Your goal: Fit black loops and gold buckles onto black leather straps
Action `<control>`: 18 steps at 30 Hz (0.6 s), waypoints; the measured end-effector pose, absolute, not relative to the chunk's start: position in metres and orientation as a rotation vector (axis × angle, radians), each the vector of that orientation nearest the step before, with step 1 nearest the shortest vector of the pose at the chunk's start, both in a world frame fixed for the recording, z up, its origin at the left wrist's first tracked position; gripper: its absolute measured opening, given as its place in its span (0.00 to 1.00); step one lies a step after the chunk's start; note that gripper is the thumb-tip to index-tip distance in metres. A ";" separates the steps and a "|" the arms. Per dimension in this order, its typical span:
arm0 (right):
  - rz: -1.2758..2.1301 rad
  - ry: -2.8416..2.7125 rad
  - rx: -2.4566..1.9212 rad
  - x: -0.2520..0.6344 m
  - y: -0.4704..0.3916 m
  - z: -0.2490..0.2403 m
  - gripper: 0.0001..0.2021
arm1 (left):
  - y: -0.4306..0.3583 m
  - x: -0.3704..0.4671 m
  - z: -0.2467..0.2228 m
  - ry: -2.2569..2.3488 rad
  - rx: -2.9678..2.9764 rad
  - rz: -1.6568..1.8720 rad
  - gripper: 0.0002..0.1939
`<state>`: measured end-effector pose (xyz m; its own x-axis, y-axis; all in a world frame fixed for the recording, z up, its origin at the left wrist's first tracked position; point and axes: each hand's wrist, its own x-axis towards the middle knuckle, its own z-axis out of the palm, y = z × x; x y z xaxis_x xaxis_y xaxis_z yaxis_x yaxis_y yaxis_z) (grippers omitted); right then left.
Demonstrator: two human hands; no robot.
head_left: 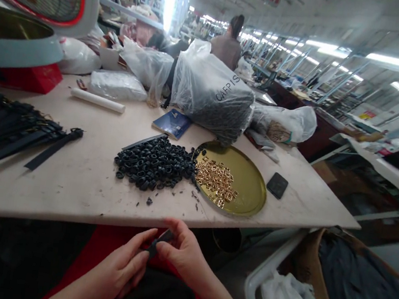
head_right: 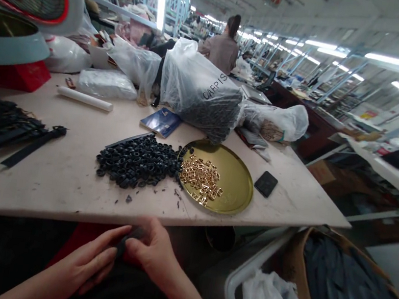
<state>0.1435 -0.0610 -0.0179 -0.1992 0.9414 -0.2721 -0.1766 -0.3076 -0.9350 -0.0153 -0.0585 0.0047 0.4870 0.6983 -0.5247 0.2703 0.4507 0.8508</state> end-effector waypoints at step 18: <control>0.311 -1.802 -2.062 0.256 0.087 -0.012 0.04 | 0.007 0.010 -0.006 1.231 1.467 0.508 0.15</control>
